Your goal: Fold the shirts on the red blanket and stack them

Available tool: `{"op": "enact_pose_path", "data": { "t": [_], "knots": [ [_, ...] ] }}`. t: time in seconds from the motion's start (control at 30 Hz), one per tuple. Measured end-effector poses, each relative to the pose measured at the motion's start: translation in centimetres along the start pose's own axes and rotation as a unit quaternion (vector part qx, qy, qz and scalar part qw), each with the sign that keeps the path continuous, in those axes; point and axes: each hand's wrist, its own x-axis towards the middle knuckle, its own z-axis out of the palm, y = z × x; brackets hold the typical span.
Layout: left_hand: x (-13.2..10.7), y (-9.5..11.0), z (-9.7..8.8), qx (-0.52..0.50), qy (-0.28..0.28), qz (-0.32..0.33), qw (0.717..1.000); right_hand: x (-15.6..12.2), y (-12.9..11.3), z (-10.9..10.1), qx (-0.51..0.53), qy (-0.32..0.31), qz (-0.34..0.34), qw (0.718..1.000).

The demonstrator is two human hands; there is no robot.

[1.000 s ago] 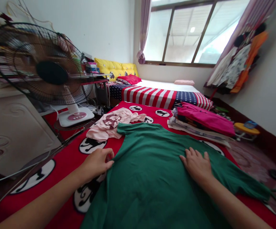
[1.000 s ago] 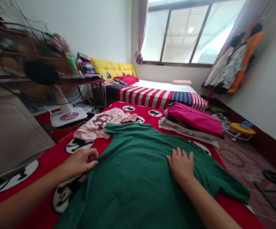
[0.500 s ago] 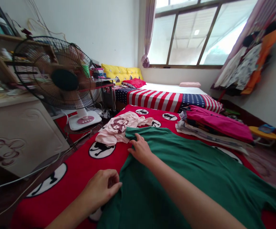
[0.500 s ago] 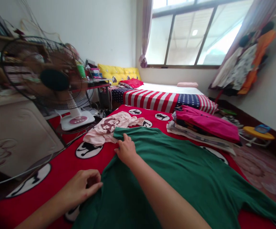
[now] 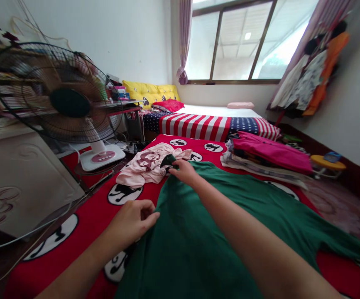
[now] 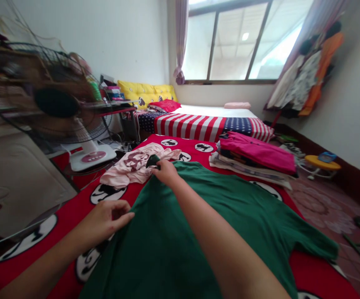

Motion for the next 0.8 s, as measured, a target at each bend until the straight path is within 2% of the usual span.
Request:
{"op": "enact_pose_path", "data": {
  "t": [0.07, 0.13, 0.2, 0.27, 0.4, 0.47, 0.5, 0.57, 0.6, 0.67, 0.73, 0.8],
  "knots": [
    [0.5, 2.1, -0.4, -0.061, -0.011, 0.030, 0.998, 0.3, 0.7, -2.4, 0.087, 0.034, 0.024, 0.995],
    [1.0, 4.4, 0.2, -0.109, -0.025, 0.061, 0.992, -0.3, 2.0, -4.8, 0.176, 0.072, 0.050, 0.980],
    [1.5, 6.4, 1.8, -0.134, -0.042, 0.092, 0.986, -2.0, 4.0, -6.7, 0.253, 0.121, 0.076, 0.957],
    [1.7, 7.9, 4.3, -0.132, -0.070, 0.116, 0.982, -4.4, 6.4, -8.0, 0.308, 0.174, 0.104, 0.930],
    [1.8, 9.7, 8.6, -0.060, -0.216, 0.172, 0.959, -9.1, 11.0, -8.8, 0.363, 0.253, 0.146, 0.885],
    [2.3, 10.4, 9.3, -0.019, -0.272, 0.208, 0.939, -10.3, 12.5, -8.6, 0.376, 0.272, 0.149, 0.873],
    [2.8, 10.8, 9.3, -0.009, -0.281, 0.223, 0.933, -10.6, 12.9, -8.5, 0.381, 0.278, 0.147, 0.869],
    [4.5, 11.5, 9.0, -0.004, -0.247, 0.245, 0.937, -10.8, 13.3, -8.2, 0.385, 0.284, 0.143, 0.866],
    [5.6, 11.7, 8.9, 0.001, -0.209, 0.251, 0.945, -10.7, 13.4, -8.1, 0.385, 0.286, 0.141, 0.866],
    [8.1, 11.7, 9.3, 0.025, -0.094, 0.244, 0.965, -10.6, 13.4, -7.9, 0.383, 0.284, 0.140, 0.868],
    [10.5, 11.0, 10.6, 0.055, 0.009, 0.226, 0.973, -10.5, 13.5, -7.8, 0.381, 0.276, 0.139, 0.872],
    [12.3, 9.8, 12.5, 0.086, 0.050, 0.221, 0.970, -10.6, 13.6, -7.7, 0.368, 0.270, 0.134, 0.880]
  ]
}}
